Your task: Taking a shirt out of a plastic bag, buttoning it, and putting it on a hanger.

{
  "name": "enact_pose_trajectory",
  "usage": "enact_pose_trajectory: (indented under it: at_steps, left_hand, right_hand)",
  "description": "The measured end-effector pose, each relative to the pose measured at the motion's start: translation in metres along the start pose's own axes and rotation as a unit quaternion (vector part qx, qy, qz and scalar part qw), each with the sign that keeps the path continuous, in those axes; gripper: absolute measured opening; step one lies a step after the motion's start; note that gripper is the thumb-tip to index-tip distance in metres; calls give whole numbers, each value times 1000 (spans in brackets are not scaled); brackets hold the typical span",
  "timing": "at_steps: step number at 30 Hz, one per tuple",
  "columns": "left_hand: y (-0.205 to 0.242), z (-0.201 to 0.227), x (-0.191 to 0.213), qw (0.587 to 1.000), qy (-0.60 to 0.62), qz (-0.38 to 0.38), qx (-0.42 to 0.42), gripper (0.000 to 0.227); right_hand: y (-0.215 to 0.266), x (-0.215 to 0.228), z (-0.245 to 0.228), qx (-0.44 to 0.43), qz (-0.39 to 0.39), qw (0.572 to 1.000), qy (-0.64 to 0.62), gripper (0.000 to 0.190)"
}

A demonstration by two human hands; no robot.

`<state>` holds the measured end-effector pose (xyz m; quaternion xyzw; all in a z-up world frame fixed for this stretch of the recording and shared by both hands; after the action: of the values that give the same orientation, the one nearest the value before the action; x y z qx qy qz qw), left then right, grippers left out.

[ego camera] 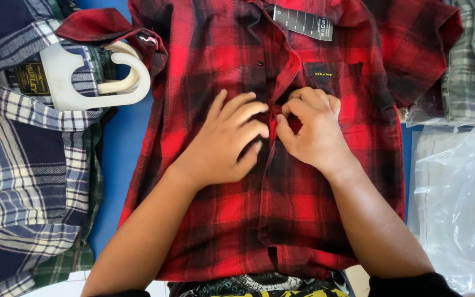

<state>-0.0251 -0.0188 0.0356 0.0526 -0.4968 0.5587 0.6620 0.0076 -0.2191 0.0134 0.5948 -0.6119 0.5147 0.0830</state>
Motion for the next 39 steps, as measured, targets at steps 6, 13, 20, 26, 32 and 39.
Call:
enact_pose_trajectory:
  at_steps: [6, 13, 20, 26, 32, 39]
  left_hand:
    - [5, 2, -5, 992, 108, -42, -54, 19]
    - [-5, 5, 12, 969, 211, -108, -64, 29]
    - [-2, -6, 8, 971, 201, -117, -60, 21]
    - [-5, -14, 8, 974, 192, -93, -73, 25]
    - [-4, -13, 4, 978, 167, -98, -79, 20]
    - [-5, -10, 8, 975, 180, -109, -66, 22]
  right_hand:
    - [-1, 2, 0, -23, -26, 999, -22, 14]
    - [-10, 11, -12, -4, -32, 999, -23, 5]
    - [-8, 18, -20, 10, 31, 999, -27, 8]
    - [-21, 34, -46, 62, -23, 961, -267, 34]
    - [-3, 18, -42, 107, -216, 962, -126, 51]
    - [-7, 20, -44, 59, -315, 941, -107, 36]
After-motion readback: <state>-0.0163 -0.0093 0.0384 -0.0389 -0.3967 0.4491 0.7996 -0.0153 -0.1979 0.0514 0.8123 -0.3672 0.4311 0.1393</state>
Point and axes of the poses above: each hand's wrist, its own y-axis away from the middle knuckle, its own x-axis out of the back of the hand, z = x × y, the point moved 3 cm from there along -y, towards the middle knuckle, and after that the axes turned 15 degrees about z, right-handed, at the moved point
